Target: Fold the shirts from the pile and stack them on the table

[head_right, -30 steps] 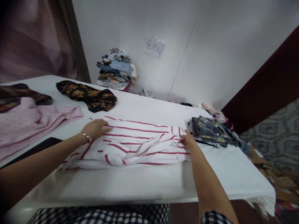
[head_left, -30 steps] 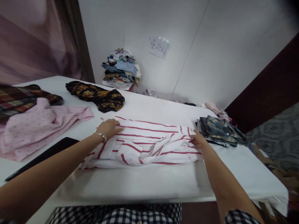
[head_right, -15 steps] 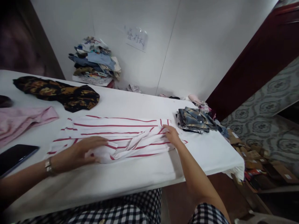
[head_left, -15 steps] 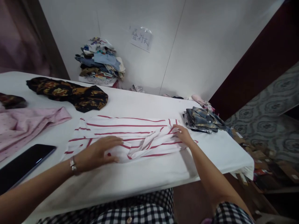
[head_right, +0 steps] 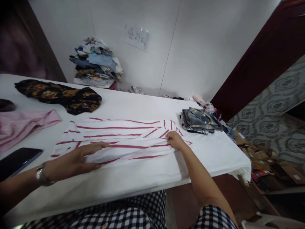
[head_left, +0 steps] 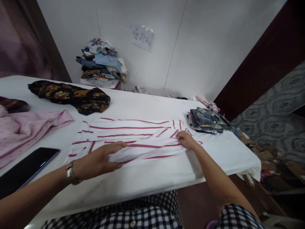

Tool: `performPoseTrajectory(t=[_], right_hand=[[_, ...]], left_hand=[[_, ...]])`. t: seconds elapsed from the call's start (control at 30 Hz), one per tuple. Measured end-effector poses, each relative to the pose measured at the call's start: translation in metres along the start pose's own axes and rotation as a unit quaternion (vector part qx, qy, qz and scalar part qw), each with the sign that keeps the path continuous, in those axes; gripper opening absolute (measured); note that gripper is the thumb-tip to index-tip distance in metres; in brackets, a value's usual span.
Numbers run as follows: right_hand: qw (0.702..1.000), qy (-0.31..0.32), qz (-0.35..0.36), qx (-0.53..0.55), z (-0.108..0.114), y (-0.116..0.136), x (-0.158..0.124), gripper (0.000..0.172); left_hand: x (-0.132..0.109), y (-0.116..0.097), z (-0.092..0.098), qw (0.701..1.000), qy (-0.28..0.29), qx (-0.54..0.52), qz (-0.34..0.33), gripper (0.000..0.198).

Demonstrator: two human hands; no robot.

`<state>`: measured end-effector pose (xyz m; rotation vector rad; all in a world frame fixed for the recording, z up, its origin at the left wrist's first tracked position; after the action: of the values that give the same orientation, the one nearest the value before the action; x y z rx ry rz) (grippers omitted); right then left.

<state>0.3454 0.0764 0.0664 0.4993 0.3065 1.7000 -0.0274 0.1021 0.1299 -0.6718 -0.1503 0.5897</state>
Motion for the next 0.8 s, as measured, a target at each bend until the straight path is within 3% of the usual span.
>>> performPoseTrajectory(t=[0.13, 0.2, 0.3, 0.43, 0.5, 0.57, 0.7, 0.8], right_hand=[[0.987, -0.052, -0.038, 0.145, 0.009, -0.017, -0.008, 0.007], [0.978, -0.076, -0.072, 0.183, 0.014, -0.029, -0.01, 0.01], [0.97, -0.1, -0.095, 0.202, 0.02, -0.04, -0.01, 0.016], [0.961, -0.126, -0.096, 0.225, 0.021, -0.043, -0.007, 0.025], [0.961, -0.128, -0.101, 0.225, 0.019, -0.042, -0.006, 0.032], [0.965, -0.129, -0.101, 0.206, 0.018, -0.038, -0.005, 0.035], [0.984, -0.108, -0.077, 0.118, 0.018, -0.024, -0.005, 0.032], [0.996, -0.058, -0.042, 0.049, 0.015, -0.015, -0.005, 0.029]], left_hand=[[0.004, 0.006, 0.001, 0.982, 0.042, -0.174, 0.061, 0.052], [0.008, 0.012, 0.002, 0.971, 0.045, -0.224, 0.069, 0.05], [0.013, 0.026, 0.003, 0.971, 0.048, -0.217, 0.085, 0.045], [0.013, 0.04, -0.017, 0.96, 0.154, -0.201, 0.117, 0.037], [0.01, 0.042, -0.024, 0.963, 0.182, -0.162, 0.112, 0.039], [0.007, 0.048, -0.02, 0.979, 0.147, -0.056, 0.132, 0.041], [-0.003, 0.056, 0.003, 0.965, 0.067, 0.176, 0.183, 0.031], [-0.008, 0.047, 0.021, 0.963, 0.034, 0.229, 0.14, 0.026]])
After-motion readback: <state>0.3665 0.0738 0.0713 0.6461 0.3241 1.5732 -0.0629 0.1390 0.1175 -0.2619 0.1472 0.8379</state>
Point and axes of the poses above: each hand's wrist, its own x-axis towards the middle knuckle, its own z-axis out of the back of the hand, y = z × x, the point moved 8 cm from there along x, towards the middle knuckle, and after that the axes turned 5 degrees about y, right-handed, at the moved point
